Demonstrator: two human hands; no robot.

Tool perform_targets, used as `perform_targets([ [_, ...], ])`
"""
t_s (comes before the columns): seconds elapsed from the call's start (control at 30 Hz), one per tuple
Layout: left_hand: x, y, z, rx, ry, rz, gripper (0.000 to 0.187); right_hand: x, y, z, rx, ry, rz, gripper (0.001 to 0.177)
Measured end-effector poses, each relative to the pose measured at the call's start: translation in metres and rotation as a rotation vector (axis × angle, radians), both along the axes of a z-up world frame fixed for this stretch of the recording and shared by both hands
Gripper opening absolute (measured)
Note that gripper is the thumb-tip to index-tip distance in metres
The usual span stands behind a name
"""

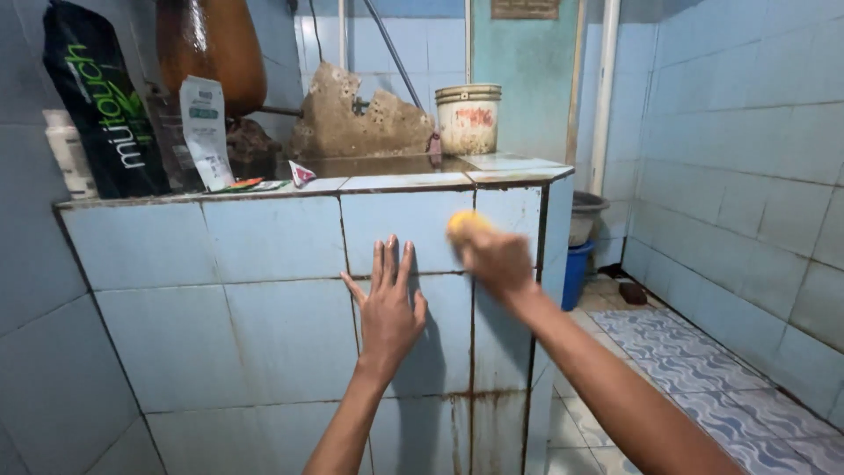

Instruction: Scrubbing the grout lines between wall tiles using a sponge and cleaning solution to remove stains.

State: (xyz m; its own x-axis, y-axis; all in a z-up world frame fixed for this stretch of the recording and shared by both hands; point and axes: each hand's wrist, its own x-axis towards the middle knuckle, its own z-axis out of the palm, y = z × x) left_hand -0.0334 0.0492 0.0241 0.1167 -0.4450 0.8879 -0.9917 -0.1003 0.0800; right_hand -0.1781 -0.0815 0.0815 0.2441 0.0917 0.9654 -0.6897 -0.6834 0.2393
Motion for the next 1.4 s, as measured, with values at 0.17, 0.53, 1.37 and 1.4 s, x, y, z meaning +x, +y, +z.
perform_targets([
  [0.17,-0.001,-0.002,-0.001,-0.017,-0.009,0.001,0.082,0.0,-0.01,0.011,-0.03,0.026,-0.033,0.019],
  [0.53,-0.001,0.001,0.002,-0.004,0.0,0.003,0.082,0.008,-0.004,0.001,-0.056,0.129,-0.032,0.012],
  [1.37,-0.001,0.005,0.004,0.022,0.005,-0.005,0.084,-0.006,-0.012,-0.001,-0.095,0.179,-0.004,0.005],
  [1.4,-0.002,0.007,0.005,0.03,0.009,0.003,0.083,-0.006,-0.007,0.006,-0.068,0.121,-0.026,0.019],
])
